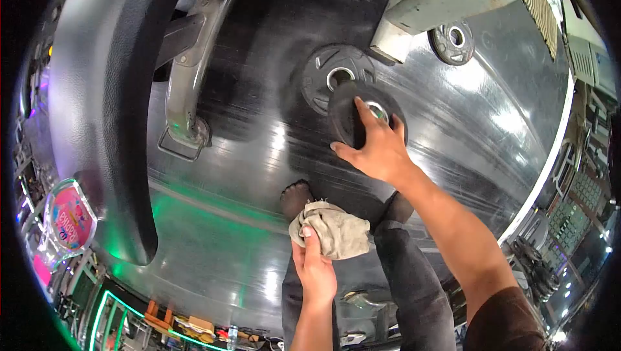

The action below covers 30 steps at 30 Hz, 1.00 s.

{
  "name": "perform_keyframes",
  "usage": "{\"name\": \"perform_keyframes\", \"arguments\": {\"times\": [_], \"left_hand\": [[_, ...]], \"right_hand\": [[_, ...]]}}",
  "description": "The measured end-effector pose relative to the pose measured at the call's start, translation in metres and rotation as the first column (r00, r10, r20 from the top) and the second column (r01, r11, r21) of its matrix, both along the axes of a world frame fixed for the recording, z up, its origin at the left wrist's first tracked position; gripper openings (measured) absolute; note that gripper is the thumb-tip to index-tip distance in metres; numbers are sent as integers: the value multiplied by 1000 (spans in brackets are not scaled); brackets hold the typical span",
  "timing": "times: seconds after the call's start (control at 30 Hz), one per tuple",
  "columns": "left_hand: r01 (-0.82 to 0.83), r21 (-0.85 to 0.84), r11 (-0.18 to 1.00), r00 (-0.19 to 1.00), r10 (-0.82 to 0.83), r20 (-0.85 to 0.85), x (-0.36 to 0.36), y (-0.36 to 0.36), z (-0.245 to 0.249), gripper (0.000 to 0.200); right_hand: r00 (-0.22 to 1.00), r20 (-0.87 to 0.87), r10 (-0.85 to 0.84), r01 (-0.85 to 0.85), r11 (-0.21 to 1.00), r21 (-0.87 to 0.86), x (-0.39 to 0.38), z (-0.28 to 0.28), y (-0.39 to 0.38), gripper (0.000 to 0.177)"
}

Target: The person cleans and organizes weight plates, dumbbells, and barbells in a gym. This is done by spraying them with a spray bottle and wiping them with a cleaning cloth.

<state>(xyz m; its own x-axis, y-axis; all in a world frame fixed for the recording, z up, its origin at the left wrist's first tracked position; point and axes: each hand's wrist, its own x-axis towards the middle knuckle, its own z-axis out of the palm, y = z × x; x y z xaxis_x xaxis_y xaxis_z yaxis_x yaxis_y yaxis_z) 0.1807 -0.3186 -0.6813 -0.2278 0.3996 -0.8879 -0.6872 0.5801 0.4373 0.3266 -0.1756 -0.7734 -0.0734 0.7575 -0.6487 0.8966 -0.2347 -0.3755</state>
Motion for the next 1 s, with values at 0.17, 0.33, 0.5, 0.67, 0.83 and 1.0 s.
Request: {"name": "perform_keyframes", "arguments": {"times": [0.17, 0.33, 0.5, 0.67, 0.83, 1.0], "left_hand": [[-9, -69, 998, 1000, 10, 23, -6, 9, 2, 48], [0, -55, 998, 998, 4, 56, -13, 10, 0, 49], [-11, -64, 998, 999, 14, 44, -17, 17, 1, 47], [-10, -36, 999, 998, 12, 64, -18, 18, -1, 47], [-16, -62, 998, 998, 19, 57, -19, 20, -1, 48], [-36, -75, 997, 998, 40, 52, -17, 19, -6, 49]], "right_hand": [[962, 188, 196, -241, 934, 263, -32, -40, 27, 99], [952, 225, 208, -257, 942, 215, -53, -63, 47, 94], [953, 226, 200, -243, 952, 185, -57, -78, 44, 88], [939, 274, 206, -254, 955, 154, -59, -97, 35, 90], [924, 293, 247, -267, 963, 30, -64, -89, 40, 99], [860, 374, 348, -386, 922, 30, -58, -105, 39, 105]]}}
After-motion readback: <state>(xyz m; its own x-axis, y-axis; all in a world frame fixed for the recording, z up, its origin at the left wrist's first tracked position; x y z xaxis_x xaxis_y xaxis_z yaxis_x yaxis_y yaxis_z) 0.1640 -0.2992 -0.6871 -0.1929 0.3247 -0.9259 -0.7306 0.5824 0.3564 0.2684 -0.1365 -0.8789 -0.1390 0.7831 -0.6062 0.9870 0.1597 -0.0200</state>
